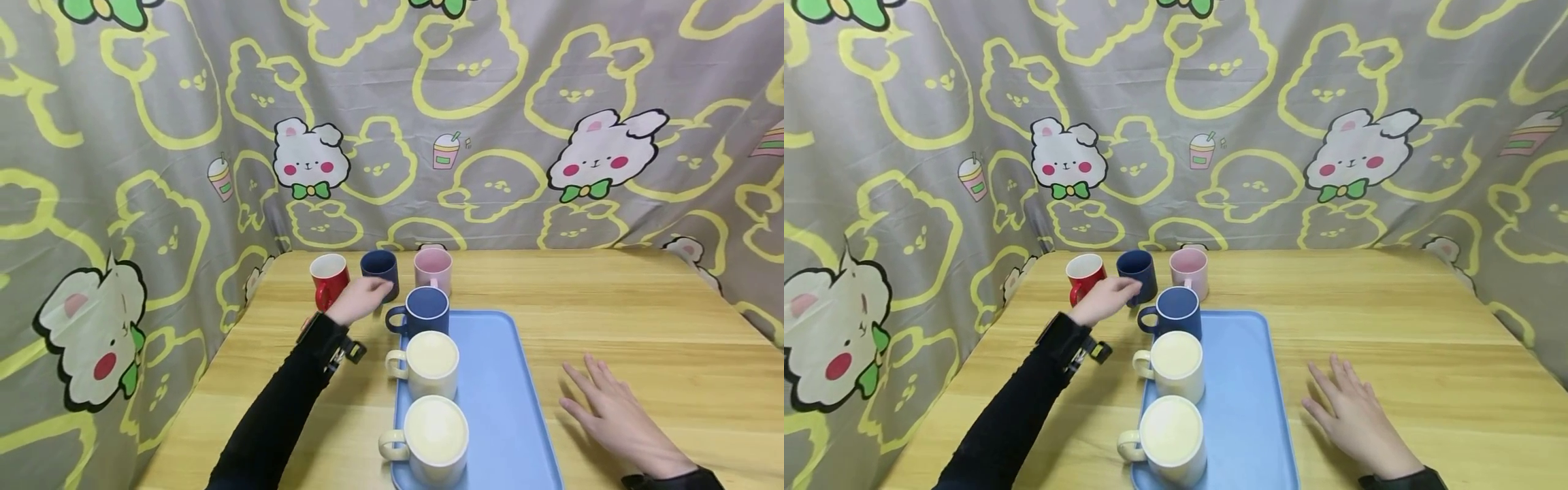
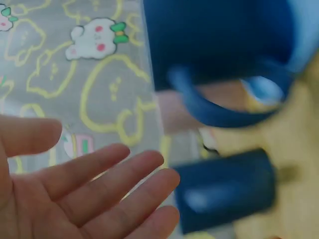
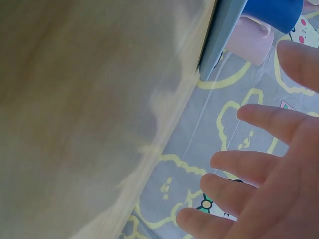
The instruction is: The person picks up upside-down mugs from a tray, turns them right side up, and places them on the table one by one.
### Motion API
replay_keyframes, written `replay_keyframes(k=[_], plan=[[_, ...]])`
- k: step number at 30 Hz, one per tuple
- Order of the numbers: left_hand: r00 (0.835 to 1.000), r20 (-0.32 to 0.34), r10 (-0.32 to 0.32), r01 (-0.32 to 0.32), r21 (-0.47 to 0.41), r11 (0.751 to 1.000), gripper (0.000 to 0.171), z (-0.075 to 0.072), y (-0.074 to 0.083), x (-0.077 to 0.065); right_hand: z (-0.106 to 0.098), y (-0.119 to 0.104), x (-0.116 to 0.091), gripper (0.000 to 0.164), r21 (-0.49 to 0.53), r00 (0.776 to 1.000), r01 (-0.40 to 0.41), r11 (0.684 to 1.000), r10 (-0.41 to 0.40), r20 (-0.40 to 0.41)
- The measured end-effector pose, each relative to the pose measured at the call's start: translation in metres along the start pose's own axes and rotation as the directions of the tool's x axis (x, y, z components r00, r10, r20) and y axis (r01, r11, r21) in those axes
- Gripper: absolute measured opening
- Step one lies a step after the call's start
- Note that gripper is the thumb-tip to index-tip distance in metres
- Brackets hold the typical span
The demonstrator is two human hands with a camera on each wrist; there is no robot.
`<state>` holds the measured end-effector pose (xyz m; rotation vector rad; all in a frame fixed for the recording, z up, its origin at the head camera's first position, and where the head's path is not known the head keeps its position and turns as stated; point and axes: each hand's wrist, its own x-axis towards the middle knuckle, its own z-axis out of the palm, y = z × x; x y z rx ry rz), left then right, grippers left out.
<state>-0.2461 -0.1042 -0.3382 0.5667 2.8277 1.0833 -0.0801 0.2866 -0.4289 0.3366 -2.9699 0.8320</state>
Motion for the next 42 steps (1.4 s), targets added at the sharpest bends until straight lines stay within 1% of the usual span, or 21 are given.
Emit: replay_keyframes(k=[2,4,8,10,13,16,19,22,26,29,37,40,42], plan=[[1.0,0.016,-0.003,0.003,0.006,1.0,0.036,0.004,-0.013,-0.01,-0.002,0.0,-0.001,0.063,0.006,1.0,-0.003,1.0,0.003,-0.009],[0.998,0.056,-0.005,0.005,-0.011,1.0,0.041,0.01,-0.027,-0.016,-0.003,0.001,-0.001,0.063,0.013,1.0,-0.006,1.0,0.006,-0.013],[0.988,0.152,-0.007,0.014,-0.044,0.999,0.05,0.023,-0.045,-0.019,-0.003,0.0,-0.001,0.064,0.022,1.0,-0.015,1.0,0.015,-0.007],[0.987,0.162,-0.001,0.008,-0.046,0.999,0.051,0.03,-0.05,-0.017,-0.003,0.0,-0.001,0.064,0.026,1.0,-0.019,0.999,0.019,-0.003],[0.992,0.121,0.029,-0.024,-0.047,0.999,0.045,0.039,-0.052,-0.013,-0.002,-0.001,-0.002,0.063,0.028,1.0,-0.015,0.999,0.015,-0.013],[0.996,0.044,0.072,-0.068,-0.079,0.995,0.038,0.045,-0.05,-0.01,-0.001,-0.001,-0.003,0.062,0.024,1.0,-0.005,1.0,0.006,-0.03],[0.995,-0.019,0.099,-0.1,-0.097,0.99,0.035,0.049,-0.046,-0.007,0.001,-0.001,-0.004,0.062,0.021,0.999,0.002,1.0,-0.001,-0.04],[0.991,-0.056,0.124,-0.128,-0.075,0.989,0.032,0.051,-0.042,-0.003,0.002,-0.001,-0.004,0.061,0.02,0.999,0.004,1.0,-0.003,-0.045],[0.99,-0.06,0.128,-0.13,-0.03,0.991,0.024,0.051,-0.04,0.0,0.003,-0.003,-0.004,0.062,0.022,1.0,-0.008,1.0,0.008,-0.027],[0.991,-0.052,0.121,-0.123,-0.02,0.992,0.022,0.05,-0.041,-0.001,0.003,-0.003,-0.003,0.062,0.019,1.0,-0.017,1.0,0.017,-0.012],[0.99,-0.065,0.121,-0.125,-0.061,0.99,0.021,0.05,-0.046,-0.002,0.0,-0.003,-0.002,0.062,0.022,1.0,-0.014,1.0,0.014,-0.008],[0.99,-0.068,0.124,-0.129,-0.083,0.988,0.022,0.051,-0.05,-0.002,0.0,-0.004,-0.001,0.062,0.018,1.0,-0.01,1.0,0.011,-0.012],[0.992,-0.052,0.117,-0.121,-0.08,0.989,0.022,0.052,-0.054,-0.003,0.0,-0.004,-0.001,0.062,0.015,1.0,-0.009,1.0,0.01,-0.012]])
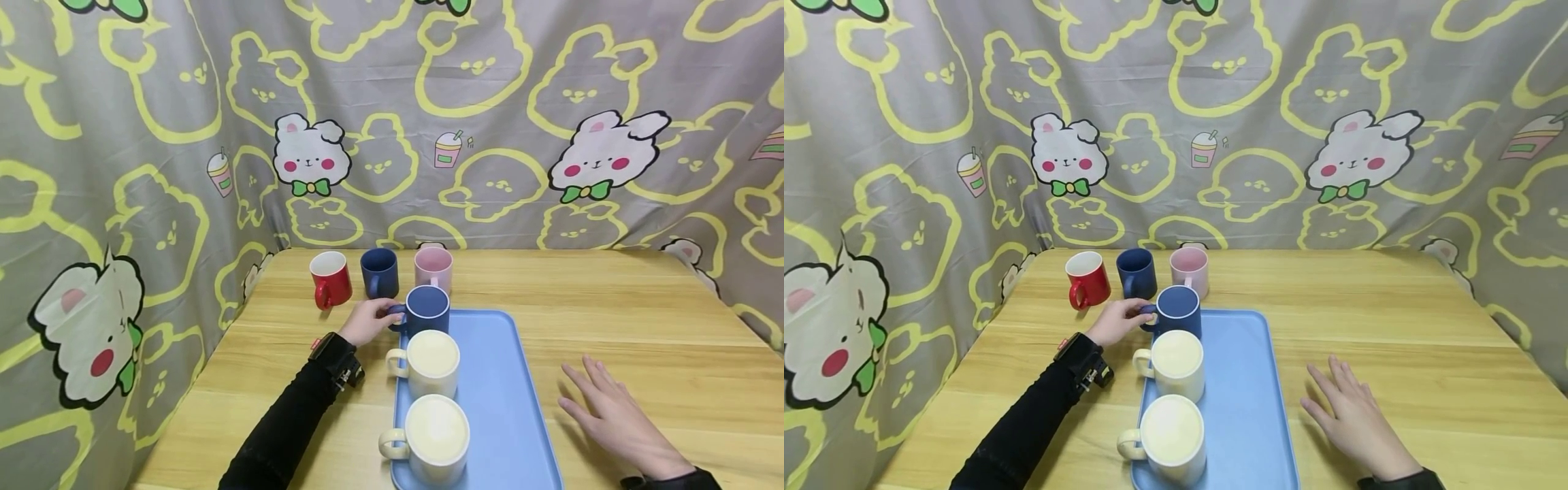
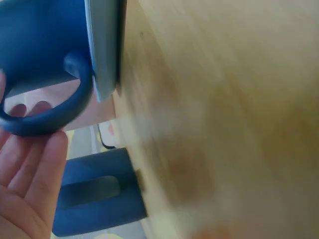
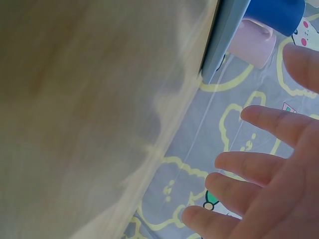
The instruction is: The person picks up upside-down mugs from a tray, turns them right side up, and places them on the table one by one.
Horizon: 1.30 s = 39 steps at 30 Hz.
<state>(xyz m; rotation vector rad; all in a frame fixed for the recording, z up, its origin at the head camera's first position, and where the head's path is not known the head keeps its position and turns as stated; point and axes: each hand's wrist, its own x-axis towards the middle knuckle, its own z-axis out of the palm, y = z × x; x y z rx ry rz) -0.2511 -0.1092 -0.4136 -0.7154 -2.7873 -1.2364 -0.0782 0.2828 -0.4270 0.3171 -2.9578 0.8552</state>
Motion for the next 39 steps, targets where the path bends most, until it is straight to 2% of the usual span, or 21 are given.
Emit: replay_keyframes(k=[8,12,15,21,26,31,35,39], plan=[[0.991,0.112,-0.069,0.059,0.091,0.994,0.014,0.002,-0.012,-0.001,0.0,0.0,-0.001,0.062,-0.002,1.0,0.001,1.0,-0.001,0.001],[0.989,0.12,-0.082,0.071,0.094,0.993,0.009,0.003,-0.014,0.0,0.0,-0.001,-0.001,0.062,0.0,1.0,0.005,1.0,-0.005,0.0],[0.992,0.108,-0.064,0.054,0.087,0.995,0.006,0.003,-0.015,0.0,0.0,-0.002,-0.001,0.062,0.006,1.0,0.004,1.0,-0.004,0.004],[0.996,0.086,-0.014,0.019,-0.056,0.998,0.007,0.003,-0.015,0.0,-0.002,-0.002,-0.001,0.061,0.011,1.0,0.011,1.0,-0.011,-0.006],[0.997,0.058,-0.043,0.053,-0.168,0.984,0.016,0.003,-0.008,0.003,-0.003,-0.003,0.001,0.06,-0.001,0.999,0.027,1.0,-0.027,-0.024],[1.0,0.016,0.002,0.001,-0.18,0.984,0.021,0.003,0.004,0.012,-0.01,-0.004,0.006,0.06,-0.013,0.997,0.062,0.998,-0.063,-0.049],[0.998,0.017,0.054,-0.052,-0.118,0.992,0.021,0.003,0.017,0.021,-0.024,-0.011,0.015,0.062,-0.026,0.997,0.066,0.997,-0.067,-0.032],[0.987,0.027,0.157,-0.157,-0.021,0.987,0.017,0.002,0.032,0.032,-0.042,-0.024,0.03,0.063,-0.054,0.997,0.074,0.996,-0.075,-0.017]])
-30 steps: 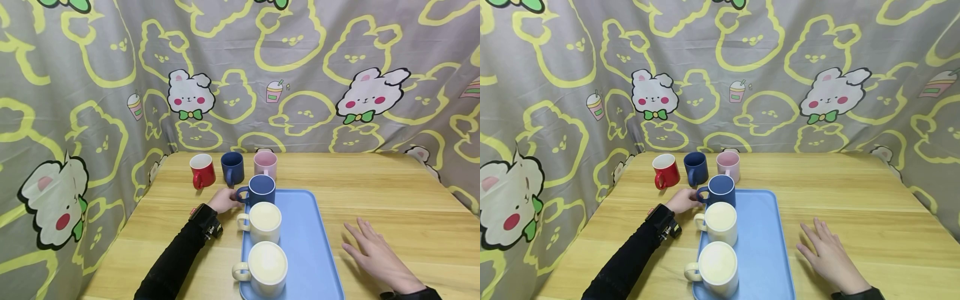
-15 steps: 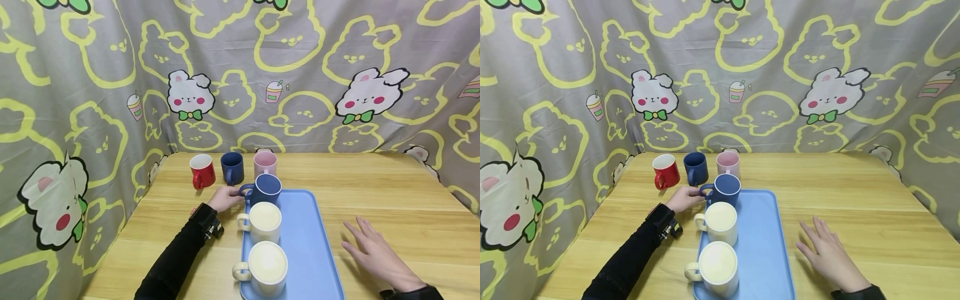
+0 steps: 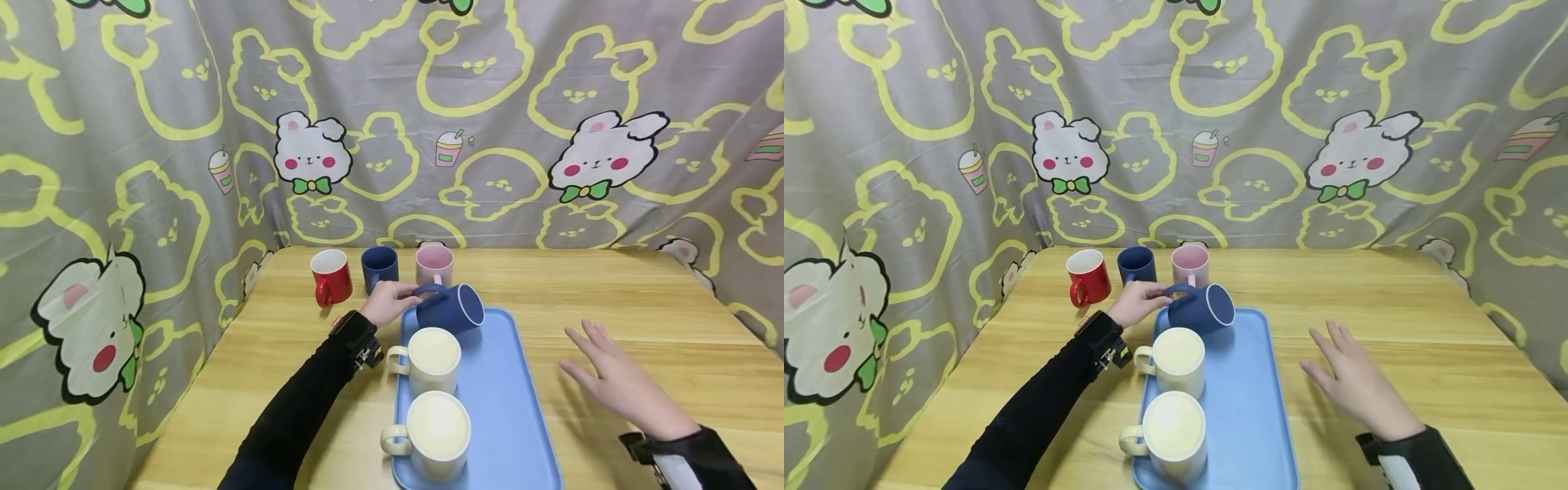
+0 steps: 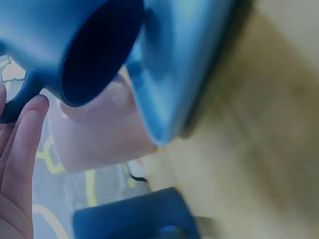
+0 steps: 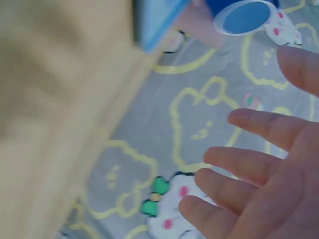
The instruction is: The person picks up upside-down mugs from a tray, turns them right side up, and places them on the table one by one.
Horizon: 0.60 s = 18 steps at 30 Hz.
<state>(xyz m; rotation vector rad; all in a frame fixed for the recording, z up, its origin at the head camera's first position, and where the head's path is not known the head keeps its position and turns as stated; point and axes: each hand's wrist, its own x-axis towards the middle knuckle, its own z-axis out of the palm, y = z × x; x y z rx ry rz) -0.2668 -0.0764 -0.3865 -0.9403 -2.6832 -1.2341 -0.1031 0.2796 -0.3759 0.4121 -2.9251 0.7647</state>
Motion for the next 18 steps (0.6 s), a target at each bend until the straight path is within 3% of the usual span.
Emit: replay_keyframes(k=[4,12,18], plan=[[0.997,0.035,0.071,-0.074,0.09,0.993,0.012,-0.003,0.012,0.011,-0.018,-0.021,0.021,0.063,-0.062,0.999,0.04,0.997,-0.04,-0.01],[0.989,0.103,0.106,-0.129,0.256,0.958,0.023,-0.015,0.033,0.02,-0.039,-0.082,0.075,0.054,-0.12,0.994,0.107,0.987,-0.106,0.018],[0.975,0.168,0.144,-0.201,0.402,0.893,0.023,-0.024,0.056,0.028,-0.027,-0.106,0.124,0.041,-0.019,0.979,0.176,0.984,-0.174,0.103]])
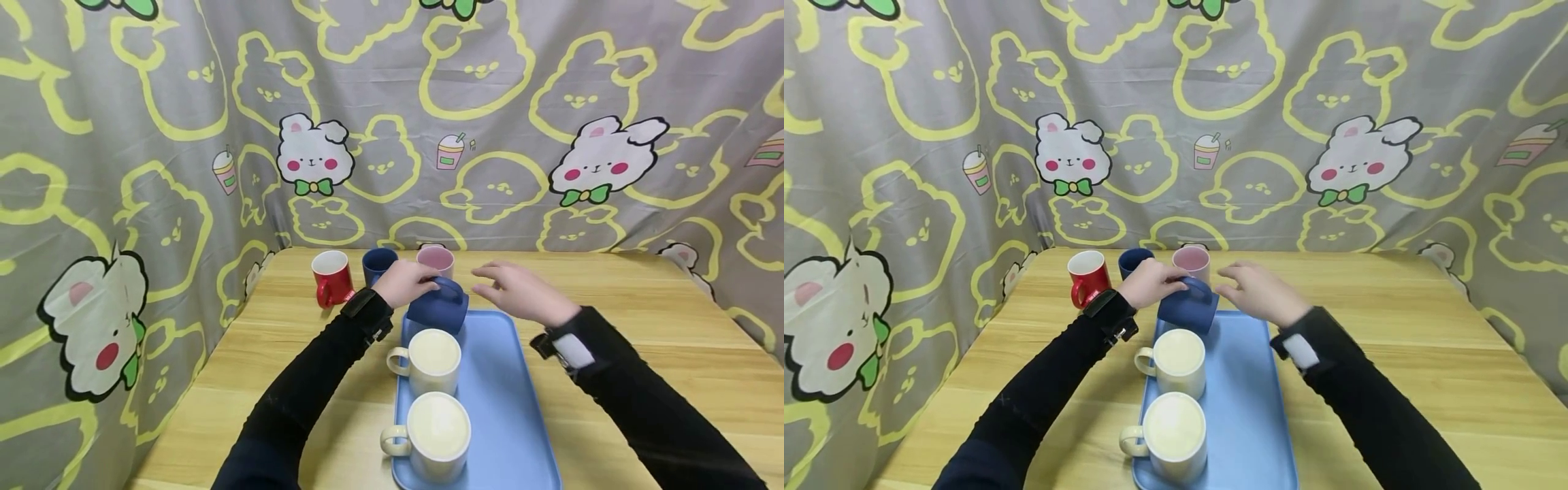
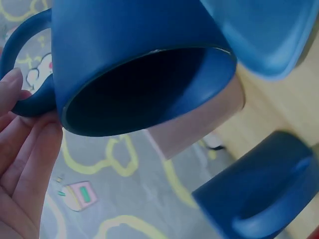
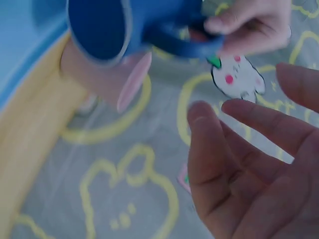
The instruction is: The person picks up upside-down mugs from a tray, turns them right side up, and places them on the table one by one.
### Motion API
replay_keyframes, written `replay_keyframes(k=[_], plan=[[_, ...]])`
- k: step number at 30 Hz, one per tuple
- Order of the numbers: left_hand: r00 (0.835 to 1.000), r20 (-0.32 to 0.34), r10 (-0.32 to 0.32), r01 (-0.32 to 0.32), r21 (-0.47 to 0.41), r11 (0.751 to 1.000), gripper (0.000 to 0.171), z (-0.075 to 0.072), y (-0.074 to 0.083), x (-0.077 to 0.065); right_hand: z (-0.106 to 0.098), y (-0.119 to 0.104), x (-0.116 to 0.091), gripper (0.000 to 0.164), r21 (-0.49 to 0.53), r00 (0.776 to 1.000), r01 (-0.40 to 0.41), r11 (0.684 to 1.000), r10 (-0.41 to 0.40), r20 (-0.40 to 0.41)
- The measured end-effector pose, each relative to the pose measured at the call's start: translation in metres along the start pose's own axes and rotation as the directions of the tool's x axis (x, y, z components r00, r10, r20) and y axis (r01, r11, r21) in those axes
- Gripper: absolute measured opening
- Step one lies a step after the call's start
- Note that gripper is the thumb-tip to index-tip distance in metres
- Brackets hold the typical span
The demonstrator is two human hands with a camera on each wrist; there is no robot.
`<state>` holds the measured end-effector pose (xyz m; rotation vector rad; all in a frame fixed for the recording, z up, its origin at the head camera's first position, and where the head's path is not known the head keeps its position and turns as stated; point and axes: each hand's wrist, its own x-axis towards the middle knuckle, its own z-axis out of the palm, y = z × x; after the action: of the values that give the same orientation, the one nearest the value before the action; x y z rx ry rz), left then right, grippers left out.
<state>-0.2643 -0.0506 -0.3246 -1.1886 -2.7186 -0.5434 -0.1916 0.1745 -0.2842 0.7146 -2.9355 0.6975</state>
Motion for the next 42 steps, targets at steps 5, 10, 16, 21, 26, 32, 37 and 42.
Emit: replay_keyframes(k=[5,10,16,21,26,32,37,42], plan=[[0.998,0.035,0.042,-0.045,0.074,0.996,0.023,-0.006,0.007,0.005,0.014,0.001,0.034,0.038,0.142,0.993,-0.007,0.99,-0.01,0.118],[0.996,0.035,0.081,-0.084,0.084,0.993,0.023,-0.008,0.009,0.008,0.02,0.009,0.054,0.035,0.311,0.973,-0.1,0.945,0.028,0.228],[0.981,0.001,0.195,-0.195,0.053,0.979,0.012,-0.007,0.01,0.017,0.022,0.027,0.062,0.029,0.53,0.922,-0.213,0.821,-0.012,0.388],[0.97,-0.025,0.243,-0.243,0.005,0.97,0.009,-0.003,0.011,0.019,0.023,0.033,0.059,0.029,0.609,0.894,-0.267,0.747,-0.044,0.446],[0.982,0.011,0.187,-0.187,-0.036,0.982,0.015,-0.003,0.015,0.018,0.023,0.038,0.053,0.028,0.6,0.89,-0.289,0.746,-0.022,0.455],[0.998,0.011,0.06,-0.06,-0.051,0.997,0.025,-0.017,0.022,0.008,0.019,0.053,0.041,0.025,0.613,0.897,-0.326,0.72,0.032,0.44],[0.999,-0.047,-0.028,0.022,-0.107,0.994,0.026,-0.027,0.018,-0.017,0.008,0.063,0.03,0.029,0.649,0.891,-0.393,0.652,0.094,0.445],[0.994,-0.058,-0.094,0.085,-0.142,0.986,0.022,-0.027,0.009,-0.049,-0.002,0.071,0.024,0.043,0.626,0.872,-0.468,0.623,0.213,0.44]])
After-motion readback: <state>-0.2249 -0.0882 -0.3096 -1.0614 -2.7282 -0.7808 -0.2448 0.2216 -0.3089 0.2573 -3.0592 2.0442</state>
